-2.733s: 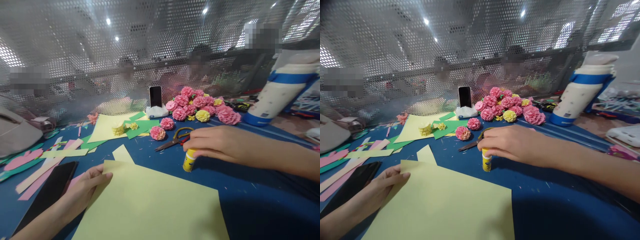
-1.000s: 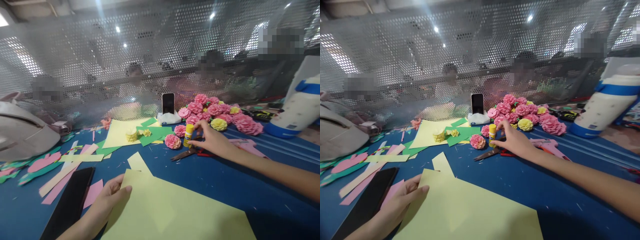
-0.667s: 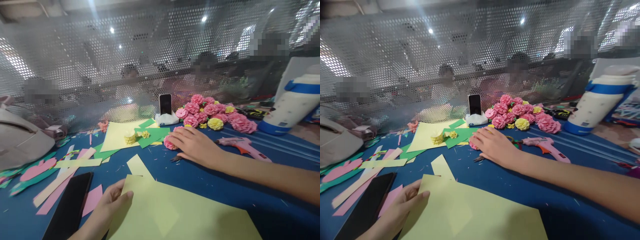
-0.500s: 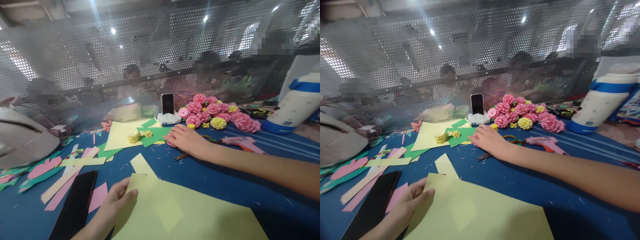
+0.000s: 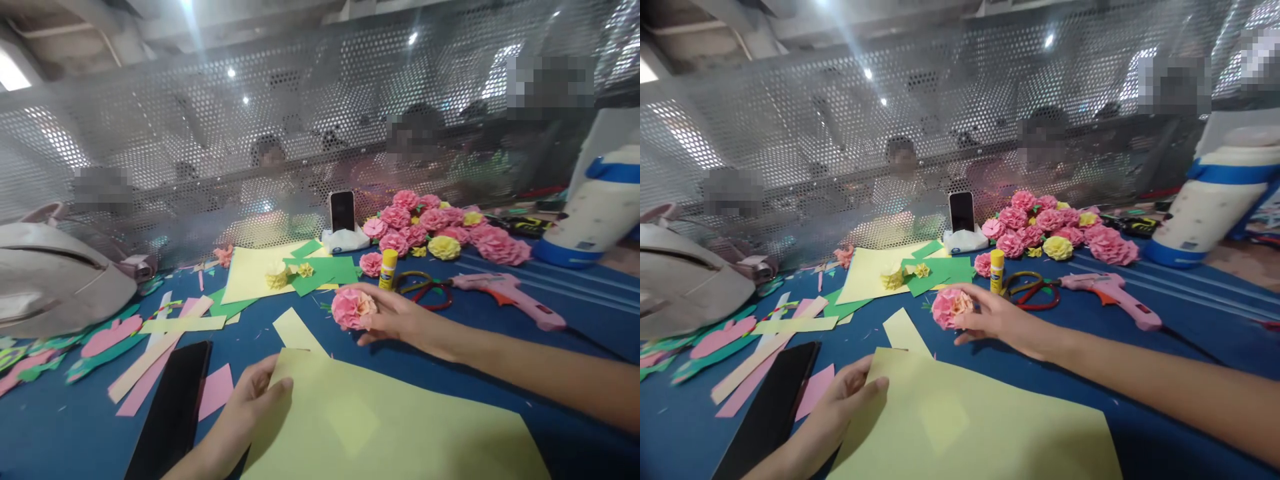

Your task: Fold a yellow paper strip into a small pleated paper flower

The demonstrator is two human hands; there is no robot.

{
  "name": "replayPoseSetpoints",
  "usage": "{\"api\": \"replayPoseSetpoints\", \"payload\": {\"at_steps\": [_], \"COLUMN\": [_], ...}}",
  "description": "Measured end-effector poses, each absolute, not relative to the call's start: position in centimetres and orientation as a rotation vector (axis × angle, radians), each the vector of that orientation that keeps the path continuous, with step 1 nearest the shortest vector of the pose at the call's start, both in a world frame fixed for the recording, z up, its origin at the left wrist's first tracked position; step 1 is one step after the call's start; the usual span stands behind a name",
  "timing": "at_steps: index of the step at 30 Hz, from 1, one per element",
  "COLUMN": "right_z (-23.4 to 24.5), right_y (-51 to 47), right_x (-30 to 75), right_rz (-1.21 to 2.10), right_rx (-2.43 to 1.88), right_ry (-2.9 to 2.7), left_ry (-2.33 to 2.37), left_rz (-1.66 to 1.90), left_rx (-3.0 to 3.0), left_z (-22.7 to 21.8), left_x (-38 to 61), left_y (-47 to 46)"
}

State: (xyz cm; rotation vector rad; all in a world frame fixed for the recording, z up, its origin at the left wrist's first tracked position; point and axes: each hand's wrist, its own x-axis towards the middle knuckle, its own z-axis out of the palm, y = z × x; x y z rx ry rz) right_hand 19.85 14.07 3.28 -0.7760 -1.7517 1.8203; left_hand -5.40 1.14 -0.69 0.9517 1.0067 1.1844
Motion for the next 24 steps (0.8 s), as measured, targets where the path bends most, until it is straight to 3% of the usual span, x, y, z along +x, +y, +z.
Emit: {"api": "replayPoseSetpoints", "payload": {"at_steps": [3, 7, 24], "right_z": [1.8, 0.6, 0.4], "right_y": [13.7, 14.2, 14.9], "right_x": [19.8, 19.7, 20.5], "right_rz": [2.233, 2.469, 2.566], "right_rx": [-0.620, -0.476, -0.397], "right_ry": [-1.301, -0.993, -0.818], "left_ry": [1.028, 1.037, 1.003], "left_rz": [1.179, 1.165, 1.134], "left_rx": [0.948, 0.930, 0.838], "left_z": [-0.7, -0.3, -0.9], "left_x": [-5.4, -5.2, -5.6], "left_y": [1.0, 0.9, 1.2]}}
